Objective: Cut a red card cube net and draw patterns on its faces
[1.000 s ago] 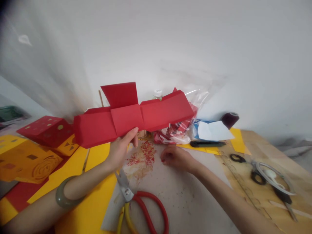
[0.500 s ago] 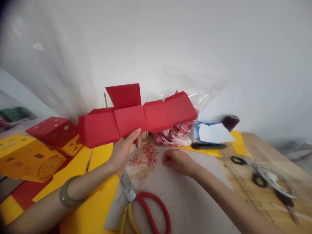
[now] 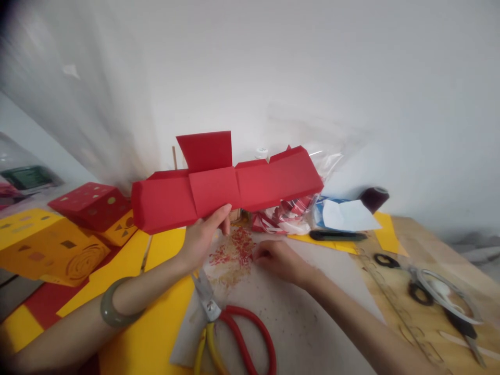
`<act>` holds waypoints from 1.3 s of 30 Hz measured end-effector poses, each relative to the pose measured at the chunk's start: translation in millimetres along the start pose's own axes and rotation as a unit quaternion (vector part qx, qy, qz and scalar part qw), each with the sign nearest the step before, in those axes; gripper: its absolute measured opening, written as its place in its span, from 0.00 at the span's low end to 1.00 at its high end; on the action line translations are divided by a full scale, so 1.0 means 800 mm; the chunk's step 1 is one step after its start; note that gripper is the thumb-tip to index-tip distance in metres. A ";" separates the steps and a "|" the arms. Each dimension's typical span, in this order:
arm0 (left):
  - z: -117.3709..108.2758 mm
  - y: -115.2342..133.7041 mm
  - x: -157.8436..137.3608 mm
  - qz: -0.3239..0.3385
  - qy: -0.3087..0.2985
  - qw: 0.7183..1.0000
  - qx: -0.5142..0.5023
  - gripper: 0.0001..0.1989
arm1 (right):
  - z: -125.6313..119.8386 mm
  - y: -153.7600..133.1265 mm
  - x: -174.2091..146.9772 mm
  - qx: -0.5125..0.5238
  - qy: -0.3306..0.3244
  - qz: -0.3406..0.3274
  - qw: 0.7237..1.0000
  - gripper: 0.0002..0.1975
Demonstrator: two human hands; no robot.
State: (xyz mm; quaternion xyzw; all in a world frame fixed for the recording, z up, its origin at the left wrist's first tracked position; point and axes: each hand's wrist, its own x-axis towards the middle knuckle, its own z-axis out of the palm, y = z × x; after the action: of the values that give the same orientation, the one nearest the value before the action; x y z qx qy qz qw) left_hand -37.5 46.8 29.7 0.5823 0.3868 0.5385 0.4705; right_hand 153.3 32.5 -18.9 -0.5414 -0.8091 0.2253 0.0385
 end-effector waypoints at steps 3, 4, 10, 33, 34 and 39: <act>-0.001 0.001 0.000 0.004 0.004 1.000 -0.003 0.23 | 0.002 -0.009 0.014 -0.009 -0.006 0.001 1.000 0.08; -0.001 0.001 0.000 0.004 0.005 1.000 -0.001 0.23 | 0.003 -0.010 0.018 -0.014 -0.010 0.004 1.000 0.08; -0.004 -0.001 0.004 -0.003 0.005 1.000 0.014 0.24 | -0.001 -0.009 0.028 -0.046 -0.033 0.015 0.998 0.10; -0.027 0.006 0.020 0.068 0.138 0.988 0.001 0.24 | -0.263 -0.042 -0.023 -0.182 0.456 0.010 0.871 0.14; -0.026 0.007 0.019 0.065 0.130 0.989 0.000 0.24 | -0.265 -0.039 -0.025 -0.195 0.455 0.010 0.869 0.15; -0.022 0.011 0.016 0.045 0.101 0.994 0.001 0.24 | -0.161 -0.065 -0.064 -0.237 0.514 -0.026 0.824 0.15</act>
State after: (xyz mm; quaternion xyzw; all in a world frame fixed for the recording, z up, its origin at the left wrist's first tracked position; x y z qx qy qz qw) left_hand -53.8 59.1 41.0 0.5418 0.4061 0.6152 0.4037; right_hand 169.0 11.8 127.2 -0.5502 -0.7140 -0.2860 0.3252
